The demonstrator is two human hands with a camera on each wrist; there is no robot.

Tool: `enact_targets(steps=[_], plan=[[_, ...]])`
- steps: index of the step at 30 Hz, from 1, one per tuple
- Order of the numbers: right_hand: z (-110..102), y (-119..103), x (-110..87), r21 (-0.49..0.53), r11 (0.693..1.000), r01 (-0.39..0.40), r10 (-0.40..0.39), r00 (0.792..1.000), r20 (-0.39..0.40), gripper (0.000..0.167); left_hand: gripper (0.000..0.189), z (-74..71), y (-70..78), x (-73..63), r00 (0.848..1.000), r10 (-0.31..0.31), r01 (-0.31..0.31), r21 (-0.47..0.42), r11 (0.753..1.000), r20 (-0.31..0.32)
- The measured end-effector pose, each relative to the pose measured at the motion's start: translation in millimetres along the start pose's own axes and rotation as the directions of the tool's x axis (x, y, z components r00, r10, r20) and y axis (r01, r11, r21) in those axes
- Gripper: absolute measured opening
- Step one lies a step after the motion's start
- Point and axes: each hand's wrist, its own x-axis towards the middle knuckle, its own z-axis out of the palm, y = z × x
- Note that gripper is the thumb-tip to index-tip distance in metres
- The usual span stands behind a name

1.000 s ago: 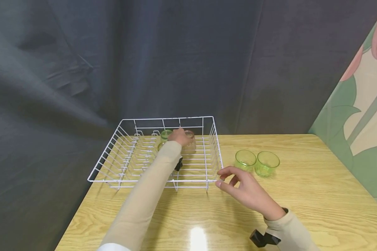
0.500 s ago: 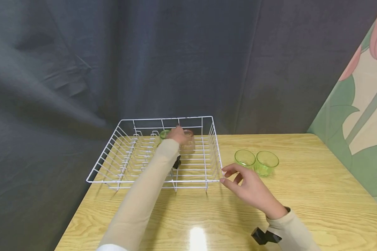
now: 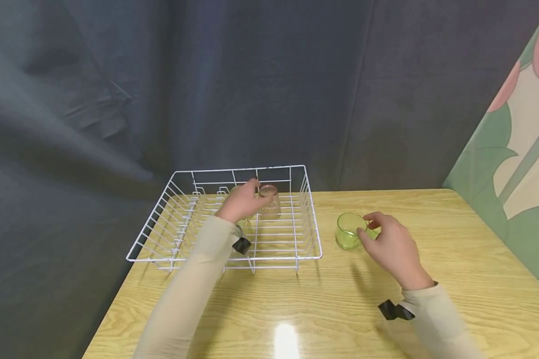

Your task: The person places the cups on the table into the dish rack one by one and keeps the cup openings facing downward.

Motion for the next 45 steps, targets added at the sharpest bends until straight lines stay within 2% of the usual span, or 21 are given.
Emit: enact_targets(steps=[3, 7, 12, 15, 17, 22, 25, 28, 32, 34, 40, 45], plan=[[-6.1, 18.6, 8.2, -0.068, 0.997, -0.026, 0.023, 0.999, -0.032, 0.038, 0.06, -0.4, -1.5, -20.3, 1.0, 0.021, -0.021, -0.032, 0.999, 0.011], [-13.4, 43.2, 15.6, -0.117, 0.989, -0.088, 0.085, 0.996, -0.029, 0.043, 0.059, 3.3, -2.3, -41.6, 0.999, 0.037, -0.036, -0.041, 0.999, 0.03], [-13.6, 69.5, 18.9, -0.142, 0.98, -0.138, 0.14, 0.99, 0.008, 0.053, 0.055, 11.4, -6.6, -62.3, 0.998, 0.041, -0.037, -0.076, 0.996, 0.051], [-11.2, 85.6, 19.9, -0.138, 0.977, -0.161, 0.169, 0.984, 0.049, 0.061, 0.051, 16.7, -11.5, -72.0, 0.993, 0.074, -0.065, -0.099, 0.993, 0.089], [-9.4, 94.7, 20.5, -0.121, 0.975, -0.187, 0.2, 0.974, 0.103, 0.068, 0.047, 19.4, -14.7, -76.5, 0.99, 0.103, -0.093, -0.102, 0.99, 0.099], [-5.1, 109.8, 22.1, -0.068, 0.967, -0.246, 0.256, 0.933, 0.254, 0.079, 0.042, 24.2, -19.0, -82.8, 0.984, 0.153, -0.144, -0.107, 0.984, 0.085], [-1.7, 113.7, 23.1, -0.042, 0.968, -0.248, 0.25, 0.923, 0.291, 0.079, 0.042, 27.4, -20.1, -84.4, 0.981, 0.167, -0.157, -0.111, 0.981, 0.094], [1.2, 114.8, 23.9, -0.015, 0.968, -0.249, 0.241, 0.919, 0.312, 0.074, 0.042, 30.4, -20.6, -85.6, 0.979, 0.166, -0.153, -0.118, 0.981, 0.118], [2.6, 113.6, 24.5, 0.02, 0.963, -0.269, 0.247, 0.908, 0.338, 0.066, 0.04, 31.6, -19.7, -86.7, 0.979, 0.164, -0.149, -0.129, 0.98, 0.118], [3.2, 112.3, 24.6, 0.036, 0.959, -0.281, 0.252, 0.903, 0.347, 0.064, 0.039, 31.4, -19.3, -87.3, 0.98, 0.169, -0.154, -0.137, 0.979, 0.107], [4.2, 110.3, 25.1, 0.04, 0.956, -0.291, 0.262, 0.906, 0.332, 0.062, 0.036, 31.8, -19.4, -88.3, 0.98, 0.193, -0.183, -0.152, 0.971, 0.053], [1.0, 111.5, 24.9, 0.009, 0.959, -0.284, 0.266, 0.908, 0.322, 0.061, 0.036, 33.8, -19.3, -89.2, 0.975, 0.219, -0.208, -0.175, 0.962, 0.047]])
